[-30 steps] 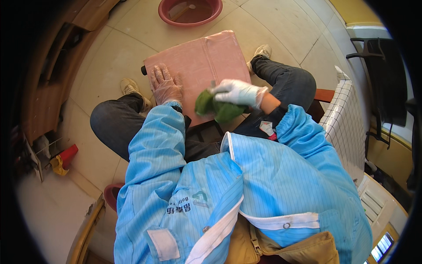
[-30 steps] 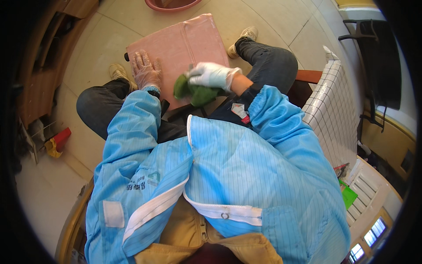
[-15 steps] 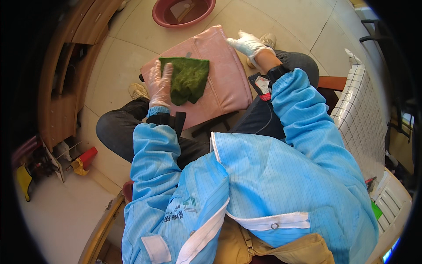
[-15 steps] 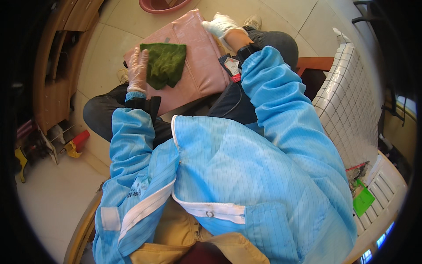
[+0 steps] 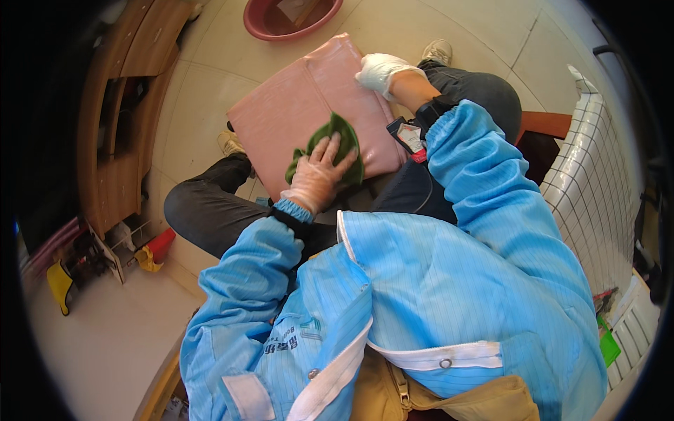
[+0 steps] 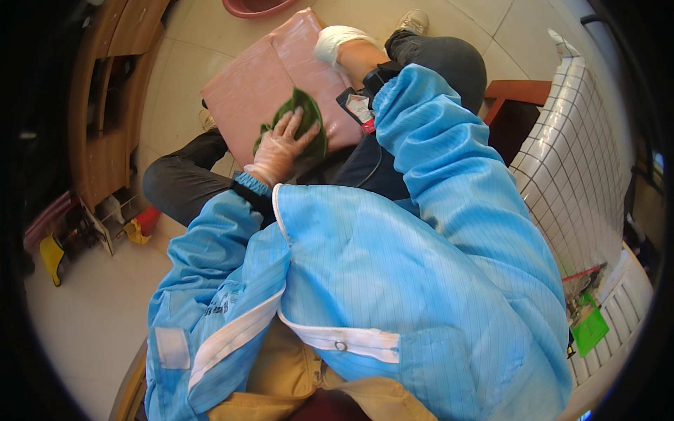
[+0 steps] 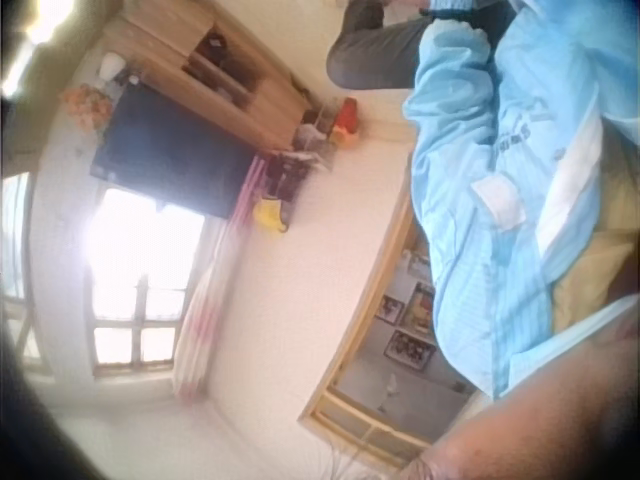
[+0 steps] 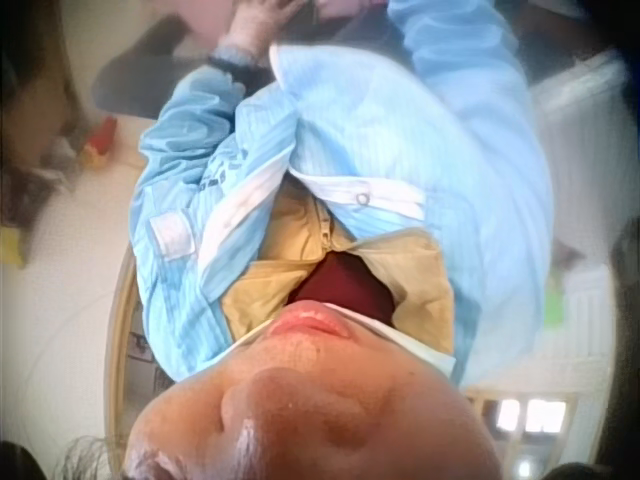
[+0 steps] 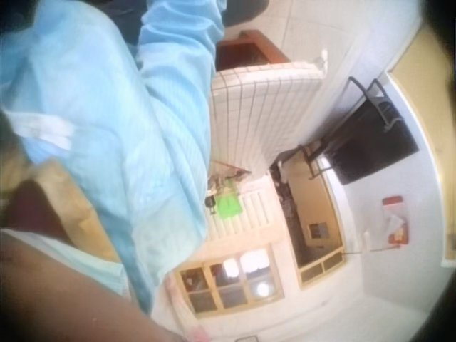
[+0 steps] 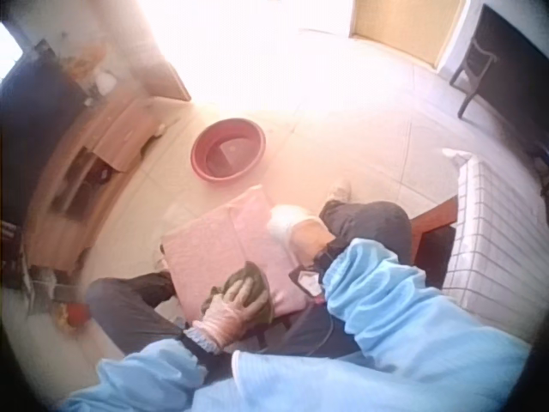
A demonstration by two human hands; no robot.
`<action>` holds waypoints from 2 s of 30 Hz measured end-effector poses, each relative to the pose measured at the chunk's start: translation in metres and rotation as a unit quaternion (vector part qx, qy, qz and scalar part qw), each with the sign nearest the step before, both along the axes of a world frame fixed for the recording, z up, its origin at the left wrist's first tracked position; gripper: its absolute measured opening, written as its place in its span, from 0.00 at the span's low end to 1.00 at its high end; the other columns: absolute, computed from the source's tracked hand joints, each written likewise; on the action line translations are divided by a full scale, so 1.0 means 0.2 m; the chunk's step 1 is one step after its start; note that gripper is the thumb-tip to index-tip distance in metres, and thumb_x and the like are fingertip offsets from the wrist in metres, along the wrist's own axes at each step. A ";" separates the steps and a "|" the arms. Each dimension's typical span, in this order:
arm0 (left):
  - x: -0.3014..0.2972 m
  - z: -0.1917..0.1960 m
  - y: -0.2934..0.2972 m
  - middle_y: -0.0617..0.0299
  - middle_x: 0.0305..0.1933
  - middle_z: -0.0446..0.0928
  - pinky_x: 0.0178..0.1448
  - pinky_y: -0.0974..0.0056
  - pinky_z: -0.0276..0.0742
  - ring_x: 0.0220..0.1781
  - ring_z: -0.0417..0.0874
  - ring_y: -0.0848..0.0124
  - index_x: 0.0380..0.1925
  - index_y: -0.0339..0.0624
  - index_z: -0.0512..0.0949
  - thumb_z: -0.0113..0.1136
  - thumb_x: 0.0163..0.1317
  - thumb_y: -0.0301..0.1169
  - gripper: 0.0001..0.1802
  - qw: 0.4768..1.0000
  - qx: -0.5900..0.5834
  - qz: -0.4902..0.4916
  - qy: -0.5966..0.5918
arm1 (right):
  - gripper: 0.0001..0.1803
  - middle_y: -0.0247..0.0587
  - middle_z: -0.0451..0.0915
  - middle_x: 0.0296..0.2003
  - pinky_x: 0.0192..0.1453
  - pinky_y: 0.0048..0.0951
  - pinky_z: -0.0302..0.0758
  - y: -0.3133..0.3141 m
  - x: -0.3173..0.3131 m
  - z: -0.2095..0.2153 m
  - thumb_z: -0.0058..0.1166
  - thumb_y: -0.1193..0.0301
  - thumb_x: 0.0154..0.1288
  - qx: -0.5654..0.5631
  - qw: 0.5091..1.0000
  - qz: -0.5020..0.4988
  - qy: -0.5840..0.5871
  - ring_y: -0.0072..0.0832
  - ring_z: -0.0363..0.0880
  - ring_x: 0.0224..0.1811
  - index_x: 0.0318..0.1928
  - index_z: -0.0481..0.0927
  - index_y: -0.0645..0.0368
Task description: The person sits on the floor and wipes a pink rectangular surface with a green cloth. They repeatedly rub the surface with gloved hands, occasionally repositioning the cloth and the object.
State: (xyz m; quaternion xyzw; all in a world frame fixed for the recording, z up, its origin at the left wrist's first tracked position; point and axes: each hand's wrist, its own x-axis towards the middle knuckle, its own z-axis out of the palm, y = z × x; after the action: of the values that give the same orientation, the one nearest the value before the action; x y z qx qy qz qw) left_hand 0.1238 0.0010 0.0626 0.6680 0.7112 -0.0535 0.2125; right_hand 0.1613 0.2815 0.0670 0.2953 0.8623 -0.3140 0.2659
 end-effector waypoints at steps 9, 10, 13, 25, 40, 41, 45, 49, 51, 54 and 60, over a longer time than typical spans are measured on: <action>-0.49 0.12 -0.29 0.60 0.73 0.64 0.66 0.51 0.75 0.69 0.71 0.54 0.53 0.61 0.80 0.62 0.58 0.28 0.22 0.895 -0.316 0.283 0.140 | 0.19 0.58 0.83 0.49 0.54 0.44 0.79 0.00 -0.06 -0.11 0.49 0.69 0.62 0.047 0.998 0.022 -0.027 0.53 0.83 0.51 0.50 0.84 0.61; -0.55 0.16 -0.32 0.60 0.73 0.65 0.67 0.52 0.75 0.69 0.71 0.55 0.54 0.61 0.80 0.61 0.58 0.28 0.23 0.898 -0.258 0.322 0.153 | 0.19 0.58 0.83 0.48 0.54 0.45 0.79 0.00 -0.07 -0.13 0.48 0.70 0.62 0.043 0.998 0.022 -0.029 0.53 0.83 0.51 0.50 0.84 0.61; -0.59 0.17 -0.31 0.59 0.73 0.66 0.68 0.55 0.74 0.70 0.70 0.56 0.61 0.61 0.77 0.62 0.56 0.28 0.29 0.914 -0.058 0.377 0.139 | 0.19 0.58 0.83 0.48 0.55 0.46 0.79 0.02 -0.08 -0.15 0.49 0.68 0.63 0.025 0.997 0.024 -0.065 0.53 0.83 0.51 0.50 0.84 0.61; 0.00 -0.17 0.11 0.55 0.78 0.57 0.75 0.38 0.50 0.78 0.57 0.51 0.74 0.63 0.60 0.62 0.60 0.54 0.42 0.974 0.160 0.158 0.033 | 0.29 0.54 0.78 0.59 0.65 0.48 0.73 -0.06 -0.06 0.00 0.48 0.52 0.66 0.045 0.992 -0.121 0.011 0.51 0.77 0.61 0.58 0.80 0.59; -0.66 -0.32 0.09 0.53 0.78 0.57 0.76 0.45 0.57 0.77 0.59 0.50 0.75 0.59 0.57 0.50 0.70 0.56 0.37 0.883 0.140 0.425 0.145 | 0.28 0.56 0.81 0.53 0.62 0.44 0.73 -0.04 -0.07 0.03 0.49 0.50 0.71 0.044 0.995 -0.089 -0.025 0.50 0.79 0.58 0.56 0.79 0.62; -0.67 -0.33 0.09 0.53 0.78 0.57 0.76 0.46 0.57 0.77 0.59 0.50 0.76 0.59 0.56 0.50 0.70 0.55 0.37 0.879 0.128 0.436 0.142 | 0.28 0.56 0.81 0.53 0.62 0.44 0.73 -0.04 -0.07 0.02 0.49 0.51 0.71 0.041 0.995 -0.092 -0.026 0.49 0.79 0.58 0.56 0.79 0.62; -0.64 -0.35 0.05 0.49 0.78 0.55 0.77 0.48 0.57 0.77 0.59 0.48 0.76 0.58 0.55 0.51 0.70 0.55 0.38 0.847 0.132 0.497 0.133 | 0.26 0.54 0.81 0.54 0.62 0.43 0.73 -0.04 -0.06 0.03 0.49 0.52 0.71 0.030 0.993 -0.107 -0.026 0.48 0.79 0.58 0.56 0.79 0.61; -0.53 -0.31 -0.09 0.46 0.78 0.55 0.76 0.48 0.60 0.76 0.59 0.44 0.75 0.57 0.57 0.54 0.69 0.52 0.38 0.846 0.122 0.508 0.108 | 0.25 0.53 0.81 0.55 0.63 0.44 0.73 -0.03 -0.07 0.03 0.49 0.53 0.71 0.016 0.995 -0.101 -0.021 0.48 0.79 0.59 0.57 0.79 0.59; -0.46 -0.28 -0.16 0.45 0.78 0.56 0.75 0.47 0.62 0.75 0.59 0.43 0.75 0.58 0.57 0.56 0.69 0.50 0.38 0.854 0.101 0.501 0.094 | 0.25 0.52 0.81 0.56 0.64 0.44 0.73 -0.02 -0.07 0.02 0.49 0.53 0.71 0.029 0.996 -0.084 -0.028 0.49 0.78 0.60 0.58 0.79 0.58; -0.34 -0.22 -0.22 0.44 0.77 0.57 0.73 0.47 0.66 0.73 0.61 0.41 0.74 0.58 0.60 0.59 0.67 0.49 0.37 0.877 0.064 0.468 0.091 | 0.25 0.52 0.80 0.57 0.65 0.45 0.72 -0.02 -0.08 0.01 0.48 0.53 0.71 0.015 0.994 -0.098 -0.034 0.49 0.77 0.61 0.58 0.80 0.57; -0.07 -0.09 -0.15 0.40 0.76 0.57 0.69 0.48 0.70 0.70 0.65 0.40 0.75 0.54 0.58 0.66 0.60 0.45 0.44 0.912 -0.007 0.409 0.029 | 0.24 0.52 0.80 0.56 0.64 0.47 0.73 -0.01 -0.08 -0.04 0.46 0.55 0.71 0.037 0.998 -0.051 -0.021 0.51 0.78 0.59 0.56 0.81 0.56</action>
State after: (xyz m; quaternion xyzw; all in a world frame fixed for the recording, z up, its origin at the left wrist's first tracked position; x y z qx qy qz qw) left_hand 0.1107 -0.0283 0.0450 0.3149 0.9277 0.0142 0.1999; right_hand 0.1458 0.2802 0.0587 0.3550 0.8514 -0.2886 0.2564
